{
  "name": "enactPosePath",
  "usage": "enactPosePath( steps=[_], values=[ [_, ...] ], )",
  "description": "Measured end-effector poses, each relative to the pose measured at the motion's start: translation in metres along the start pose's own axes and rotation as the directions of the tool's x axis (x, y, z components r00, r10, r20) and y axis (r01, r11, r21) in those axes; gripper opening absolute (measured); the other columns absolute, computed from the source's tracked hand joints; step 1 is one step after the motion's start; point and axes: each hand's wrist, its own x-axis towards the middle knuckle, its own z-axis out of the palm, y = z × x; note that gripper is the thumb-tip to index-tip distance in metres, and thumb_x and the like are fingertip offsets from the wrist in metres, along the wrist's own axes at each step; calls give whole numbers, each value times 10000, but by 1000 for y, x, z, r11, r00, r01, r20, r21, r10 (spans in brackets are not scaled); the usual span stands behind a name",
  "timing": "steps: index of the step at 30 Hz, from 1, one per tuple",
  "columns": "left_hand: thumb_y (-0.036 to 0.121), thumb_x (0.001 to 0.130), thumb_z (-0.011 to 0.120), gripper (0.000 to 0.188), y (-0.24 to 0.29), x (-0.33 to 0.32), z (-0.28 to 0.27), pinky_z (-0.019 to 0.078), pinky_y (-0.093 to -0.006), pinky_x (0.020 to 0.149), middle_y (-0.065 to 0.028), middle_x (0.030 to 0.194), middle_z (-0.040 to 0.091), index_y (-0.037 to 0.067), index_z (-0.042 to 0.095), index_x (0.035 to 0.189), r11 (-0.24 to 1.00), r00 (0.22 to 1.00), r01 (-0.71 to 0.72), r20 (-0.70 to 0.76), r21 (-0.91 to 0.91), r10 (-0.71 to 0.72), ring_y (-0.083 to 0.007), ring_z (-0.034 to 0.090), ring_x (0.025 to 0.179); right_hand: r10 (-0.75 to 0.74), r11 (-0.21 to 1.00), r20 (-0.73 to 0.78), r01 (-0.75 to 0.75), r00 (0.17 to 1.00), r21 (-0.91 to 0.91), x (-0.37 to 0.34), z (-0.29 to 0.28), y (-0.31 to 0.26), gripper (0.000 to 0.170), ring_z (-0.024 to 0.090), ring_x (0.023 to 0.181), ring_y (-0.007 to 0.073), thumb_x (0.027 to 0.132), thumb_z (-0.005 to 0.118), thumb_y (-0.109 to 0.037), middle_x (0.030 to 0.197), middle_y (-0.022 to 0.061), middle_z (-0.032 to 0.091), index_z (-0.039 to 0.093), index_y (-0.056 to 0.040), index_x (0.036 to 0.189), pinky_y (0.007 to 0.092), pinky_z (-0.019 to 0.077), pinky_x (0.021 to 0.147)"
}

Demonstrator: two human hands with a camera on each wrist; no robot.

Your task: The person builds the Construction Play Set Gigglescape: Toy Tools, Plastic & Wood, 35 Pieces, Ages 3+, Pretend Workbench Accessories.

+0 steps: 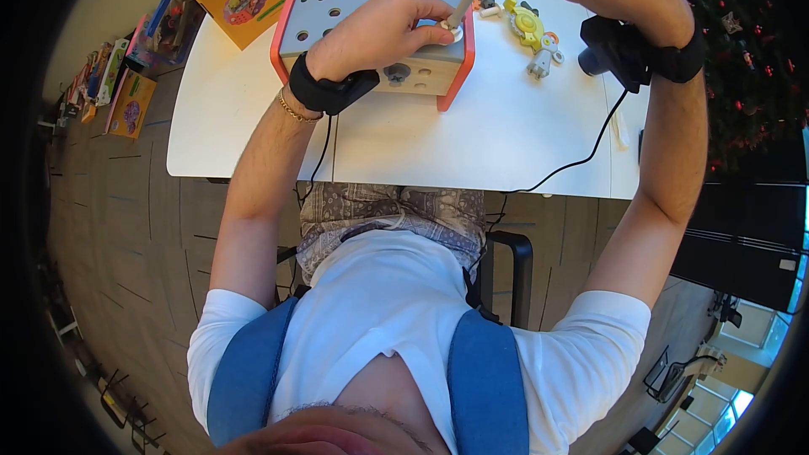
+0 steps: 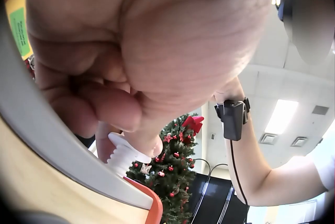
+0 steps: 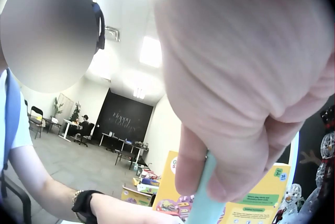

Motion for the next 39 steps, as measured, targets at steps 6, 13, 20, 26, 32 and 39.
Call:
enactPosePath(
  steps=[6,13,20,26,32,39],
  values=[
    [199,847,811,399,15,9,-3,467,-278,573,-107,738,718,40,726,1203,1000,989,-29,-141,11,31,-130,561,568,249,962,52,-241,967,-127,10,-11,-22,134,724,763,247,887,748,-67,938,155,741,751,22,987,298,560,678],
    [168,847,771,496,50,18,-21,527,-290,733,-162,905,760,-44,660,1282,945,984,77,-128,-317,-123,-199,705,754,103,993,-17,-104,995,-50,-4,-13,-11,200,671,627,227,926,744,-173,759,151,681,731,15,990,283,512,572],
    [161,823,772,533,52,18,-18,553,-275,684,-159,869,769,-52,651,1297,941,967,160,-143,-298,-210,-200,743,772,-7,999,-66,11,998,48,-7,10,5,248,653,659,339,928,725,-228,805,207,678,717,18,962,375,507,567],
    [174,829,763,571,40,18,-9,566,-286,687,-159,835,763,-73,623,1324,971,963,117,-216,-207,-162,-205,738,738,252,950,-52,-257,966,-180,-1,3,-23,214,618,585,316,919,729,-190,717,200,642,710,22,895,359,491,562],
    [178,833,761,580,36,16,-5,563,-279,678,-159,830,763,-76,614,1334,959,965,100,-209,-264,-159,-192,730,724,374,847,-22,-351,927,-400,7,9,-27,256,622,608,257,886,774,-179,749,141,659,699,-4,1057,330,486,570],
    [142,831,760,543,38,15,-9,550,-251,660,-160,847,765,-71,634,1314,952,969,148,-152,-268,-193,-145,726,745,249,929,-1,-239,968,-282,-1,-3,-8,385,588,504,306,895,772,-330,628,179,627,714,36,790,324,489,525]
  ],
)
